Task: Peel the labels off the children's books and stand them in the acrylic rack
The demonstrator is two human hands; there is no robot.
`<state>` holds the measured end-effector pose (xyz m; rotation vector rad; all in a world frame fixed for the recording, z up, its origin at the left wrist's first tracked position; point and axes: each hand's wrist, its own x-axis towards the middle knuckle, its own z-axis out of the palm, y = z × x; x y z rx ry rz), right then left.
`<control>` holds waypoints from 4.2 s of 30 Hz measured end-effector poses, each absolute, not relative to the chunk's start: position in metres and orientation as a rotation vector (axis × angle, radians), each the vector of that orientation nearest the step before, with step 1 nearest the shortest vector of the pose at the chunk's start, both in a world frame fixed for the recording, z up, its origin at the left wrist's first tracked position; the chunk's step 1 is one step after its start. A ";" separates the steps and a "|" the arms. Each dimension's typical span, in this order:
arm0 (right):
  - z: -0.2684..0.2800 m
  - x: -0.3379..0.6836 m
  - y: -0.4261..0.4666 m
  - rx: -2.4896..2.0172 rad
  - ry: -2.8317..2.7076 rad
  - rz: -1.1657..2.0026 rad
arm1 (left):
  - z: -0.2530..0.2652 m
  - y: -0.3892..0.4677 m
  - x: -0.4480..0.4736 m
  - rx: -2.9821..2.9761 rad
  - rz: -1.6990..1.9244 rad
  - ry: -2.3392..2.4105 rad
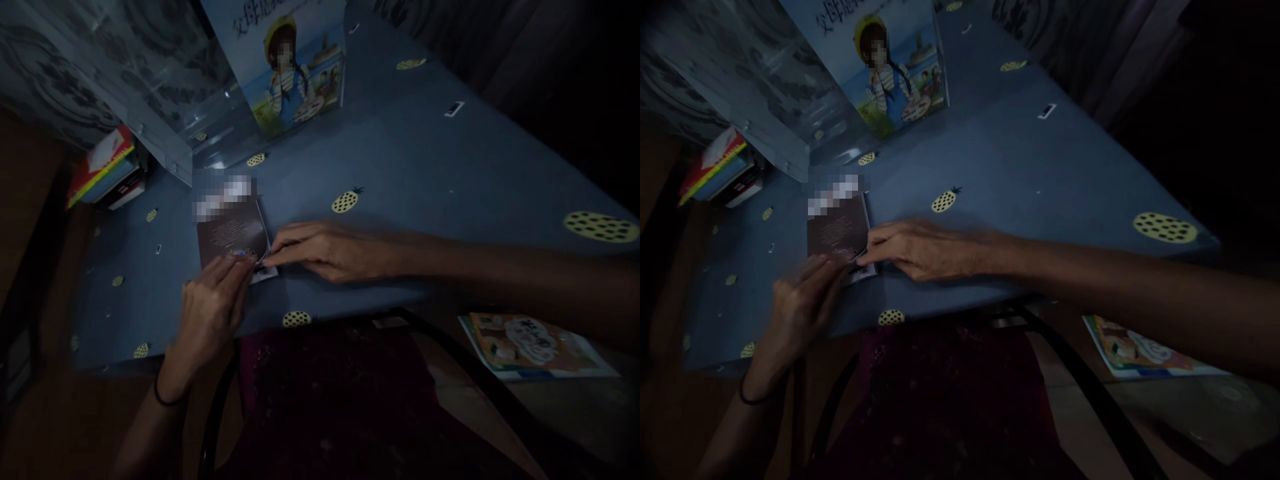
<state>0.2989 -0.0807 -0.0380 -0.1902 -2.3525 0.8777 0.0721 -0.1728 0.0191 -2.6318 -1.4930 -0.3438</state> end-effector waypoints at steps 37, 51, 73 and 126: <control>-0.034 0.300 -0.077 -0.240 -2.356 1.017 | 0.015 -0.177 0.076 -2.613 -0.359 -1.469; -0.042 0.299 -0.082 -0.225 -2.415 0.657 | -0.006 -0.193 0.070 -2.531 -0.283 -1.329; -0.025 0.303 -0.095 -0.291 -2.690 0.230 | -0.021 -0.189 0.064 -2.522 -0.507 -1.278; -0.025 0.186 -0.108 -1.336 -2.473 0.493 | -0.055 -0.099 -0.021 -2.277 -0.924 -2.153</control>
